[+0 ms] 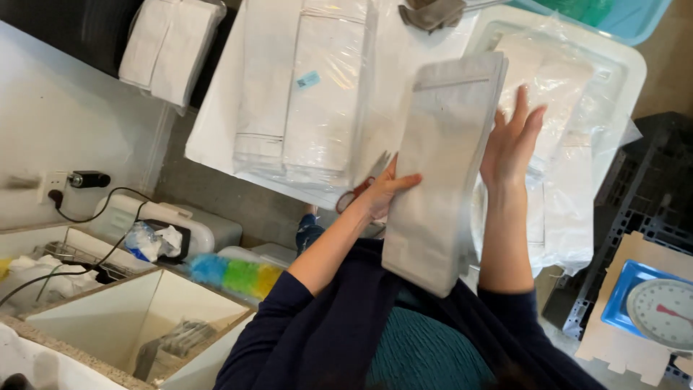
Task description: The person sorts white coffee bags on a table, stacks them, places them into a larger plastic wrap, and uses tape to seal the bundle.
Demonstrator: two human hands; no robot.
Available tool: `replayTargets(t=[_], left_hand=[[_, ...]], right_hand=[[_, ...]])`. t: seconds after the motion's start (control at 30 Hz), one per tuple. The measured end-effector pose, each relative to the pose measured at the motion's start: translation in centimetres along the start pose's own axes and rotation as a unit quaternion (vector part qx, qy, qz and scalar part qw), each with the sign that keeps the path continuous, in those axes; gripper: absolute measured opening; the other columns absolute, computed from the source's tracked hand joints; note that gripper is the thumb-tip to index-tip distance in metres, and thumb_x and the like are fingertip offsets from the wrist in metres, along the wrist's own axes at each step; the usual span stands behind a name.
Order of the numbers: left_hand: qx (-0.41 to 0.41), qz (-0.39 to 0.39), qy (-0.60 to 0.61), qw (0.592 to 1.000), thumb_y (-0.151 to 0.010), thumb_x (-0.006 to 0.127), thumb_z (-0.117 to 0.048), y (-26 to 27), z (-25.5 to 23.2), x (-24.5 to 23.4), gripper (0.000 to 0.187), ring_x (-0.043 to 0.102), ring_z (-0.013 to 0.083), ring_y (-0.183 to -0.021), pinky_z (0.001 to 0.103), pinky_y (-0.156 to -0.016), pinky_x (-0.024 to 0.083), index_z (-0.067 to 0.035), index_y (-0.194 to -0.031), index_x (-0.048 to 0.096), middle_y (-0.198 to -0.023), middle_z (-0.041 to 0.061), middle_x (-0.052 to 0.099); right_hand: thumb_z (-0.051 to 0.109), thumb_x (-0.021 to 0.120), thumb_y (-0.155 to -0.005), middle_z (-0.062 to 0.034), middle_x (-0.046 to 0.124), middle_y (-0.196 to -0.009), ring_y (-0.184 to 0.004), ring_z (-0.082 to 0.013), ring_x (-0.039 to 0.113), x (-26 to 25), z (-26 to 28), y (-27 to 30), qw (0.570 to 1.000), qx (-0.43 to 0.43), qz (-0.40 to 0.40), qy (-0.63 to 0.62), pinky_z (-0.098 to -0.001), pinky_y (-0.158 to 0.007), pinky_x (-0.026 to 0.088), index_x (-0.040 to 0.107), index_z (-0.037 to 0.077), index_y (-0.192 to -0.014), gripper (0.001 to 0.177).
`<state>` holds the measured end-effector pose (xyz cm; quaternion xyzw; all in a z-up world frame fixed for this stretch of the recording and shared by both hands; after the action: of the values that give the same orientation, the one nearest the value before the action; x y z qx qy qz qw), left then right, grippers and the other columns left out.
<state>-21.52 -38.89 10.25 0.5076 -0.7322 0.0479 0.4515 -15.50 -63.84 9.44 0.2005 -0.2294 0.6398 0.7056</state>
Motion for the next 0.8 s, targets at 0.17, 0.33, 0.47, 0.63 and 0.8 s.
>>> replayTargets(t=[0.17,0.33,0.47,0.63,0.8], left_hand=[[0.129,-0.020,-0.149,0.980,-0.080,0.092,-0.014,0.4,-5.0,-1.5,0.077,0.070,0.0235,-0.098,0.041,-0.077,0.062,-0.022,-0.145,0.051,-0.111,0.011,0.070],[0.161,-0.010,-0.212,0.964,-0.085,0.087,-0.019,2.8,-8.6,-2.8,0.069,0.066,0.0138,-0.097,0.031,-0.082,0.059,-0.021,-0.144,0.051,-0.110,0.002,0.070],[0.230,0.057,-0.446,0.863,-0.085,0.084,-0.036,6.3,-12.7,-6.3,0.094,0.061,0.0421,-0.121,0.056,-0.103,0.049,-0.011,-0.159,0.032,-0.131,0.026,0.059],[0.326,0.097,-0.727,0.597,-0.069,0.090,-0.051,10.9,-19.6,-17.3,0.111,0.045,0.0367,-0.138,0.053,-0.116,0.035,-0.014,-0.160,0.038,-0.142,0.016,0.048],[0.378,0.067,-0.838,0.386,-0.099,0.067,-0.017,7.8,-18.7,-28.4,0.033,0.052,0.0362,-0.138,0.065,-0.103,0.048,-0.012,-0.131,0.064,-0.146,0.016,0.056]], right_hand=[[0.023,0.073,-0.101,-0.0350,0.028,-0.159,-0.143,-0.0480,0.037,15.4,3.0,7.3,0.944,-0.009,-0.039,0.327,-0.0615,-0.116,0.035,0.012,0.011,-0.165,0.089],[0.004,0.082,-0.088,-0.0153,0.063,-0.125,-0.108,-0.0289,0.064,17.1,-0.7,9.0,0.958,0.051,-0.164,0.231,-0.0491,-0.091,0.058,0.047,0.013,-0.147,0.069],[0.005,0.080,-0.094,-0.0102,0.070,-0.100,-0.087,-0.0196,0.068,17.3,-2.4,11.2,0.933,0.045,-0.171,0.314,-0.0393,-0.071,0.060,0.065,0.009,-0.120,0.030],[0.003,0.076,-0.091,-0.0099,0.071,-0.101,-0.089,-0.0229,0.074,14.7,-3.5,14.3,0.936,0.073,-0.193,0.284,-0.0402,-0.074,0.062,0.066,0.013,-0.123,0.035],[0.019,0.068,-0.091,-0.0060,0.063,-0.138,-0.130,-0.0190,0.060,13.4,-4.4,17.5,0.937,0.141,-0.174,0.269,-0.0331,-0.111,0.051,0.058,0.010,-0.139,0.050]])
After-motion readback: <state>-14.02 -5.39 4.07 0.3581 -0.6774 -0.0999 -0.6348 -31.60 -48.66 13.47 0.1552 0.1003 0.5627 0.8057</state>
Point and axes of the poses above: each hand's wrist, its own y-axis away from the middle knuckle, its own x-axis out of the palm, z = x × y, the point moved 1 cm from there along -y, towards the middle knuckle
